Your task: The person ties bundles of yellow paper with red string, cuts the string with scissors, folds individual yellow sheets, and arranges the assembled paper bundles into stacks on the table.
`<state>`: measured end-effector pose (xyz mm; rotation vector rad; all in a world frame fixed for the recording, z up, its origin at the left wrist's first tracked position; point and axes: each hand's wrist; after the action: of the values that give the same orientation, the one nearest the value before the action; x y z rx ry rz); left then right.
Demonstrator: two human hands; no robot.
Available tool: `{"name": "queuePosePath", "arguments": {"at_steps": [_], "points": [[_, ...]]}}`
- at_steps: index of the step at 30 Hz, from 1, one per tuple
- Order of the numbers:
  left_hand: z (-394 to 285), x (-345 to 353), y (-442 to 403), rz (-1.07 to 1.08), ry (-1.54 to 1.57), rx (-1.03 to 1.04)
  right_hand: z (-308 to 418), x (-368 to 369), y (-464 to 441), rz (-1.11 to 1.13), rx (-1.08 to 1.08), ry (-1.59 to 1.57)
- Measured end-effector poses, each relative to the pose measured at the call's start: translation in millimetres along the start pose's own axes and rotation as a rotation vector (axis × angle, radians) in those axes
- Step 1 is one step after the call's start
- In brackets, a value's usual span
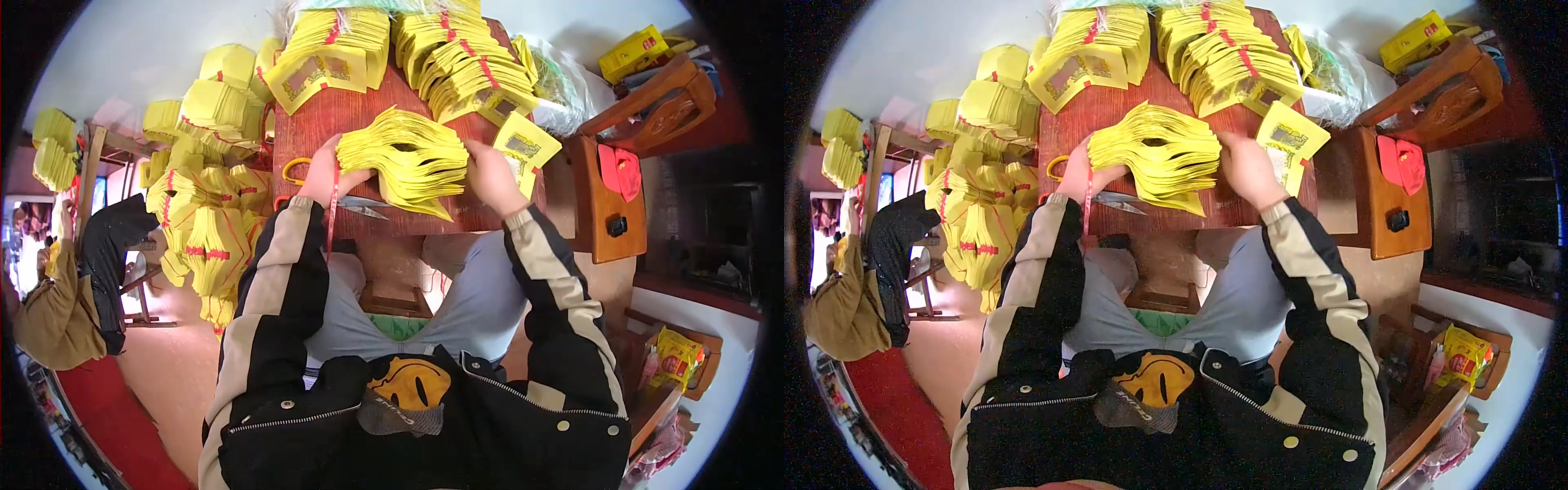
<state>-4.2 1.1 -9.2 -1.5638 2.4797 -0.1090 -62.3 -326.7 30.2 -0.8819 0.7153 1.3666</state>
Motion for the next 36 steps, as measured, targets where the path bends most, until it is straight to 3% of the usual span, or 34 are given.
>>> {"name": "queuePosePath", "arguments": {"at_steps": [4, 6, 10, 15, 20, 22, 23, 24, 26, 28, 31, 33, 34, 36], "points": [[10.4, 2.6, -5.4, -0.012, -0.067, -0.016, 27.2, -6.9, 32.9, 0.119, 0.207, 0.108], [4.4, 1.9, -3.5, -0.002, -0.03, -0.051, 19.3, -1.6, 40.6, 0.093, 0.146, 0.021], [-9.0, 5.5, -4.1, -0.004, 0.029, -0.092, 24.9, -20.7, 45.1, 0.308, 0.14, -0.05], [-7.4, 3.2, -3.6, -0.003, 0.014, -0.066, 26.7, -29.8, 44.1, 0.459, 0.063, 0.114], [-9.2, 2.6, -5.9, 0.008, -0.058, -0.064, 44.8, -19.5, 43.2, 0.413, 0.056, 0.05], [-9.2, 2.0, -6.1, 0.009, -0.059, -0.061, 43.4, -6.8, 40.8, 0.186, 0.371, 0.001], [-9.1, 2.7, -6.2, 0.008, -0.058, -0.056, 32.3, 5.9, 38.3, 0.013, 0.329, -0.027], [-6.8, 2.9, -6.3, 0.011, -0.055, -0.056, 35.5, 2.2, 33.3, 0.013, 0.333, -0.024], [-1.8, 3.4, -7.9, 0.004, -0.027, -0.099, 50.1, -6.6, 23.4, 0.244, 0.58, 0.063], [-9.7, 6.6, -7.9, -0.002, -0.035, -0.102, 42.6, 8.5, 24.3, 0.192, 0.55, 0.043], [-10.6, 8.6, -6.7, -0.024, -0.078, -0.083, 32.9, 28.9, 23.4, 0.27, 0.596, -0.205], [-11.5, 7.6, -7.8, -0.035, -0.108, -0.057, 31.0, 36.7, 27.0, 0.452, 0.877, -1.056], [-13.8, 7.0, -7.3, -0.023, -0.047, -0.074, 32.3, 40.5, 31.5, 0.457, 0.879, -1.055], [-18.1, 7.7, -5.3, -0.019, 0.014, -0.085, 40.9, 45.6, 38.9, 0.427, 0.573, -1.291]]}}
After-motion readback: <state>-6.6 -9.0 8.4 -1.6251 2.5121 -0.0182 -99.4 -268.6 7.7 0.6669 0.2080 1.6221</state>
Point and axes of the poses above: each hand's wrist, its own y-axis away from the middle knuckle, its own x-axis out of the palm, z = x × y, and after that the axes turned 6 degrees about x, right-handed
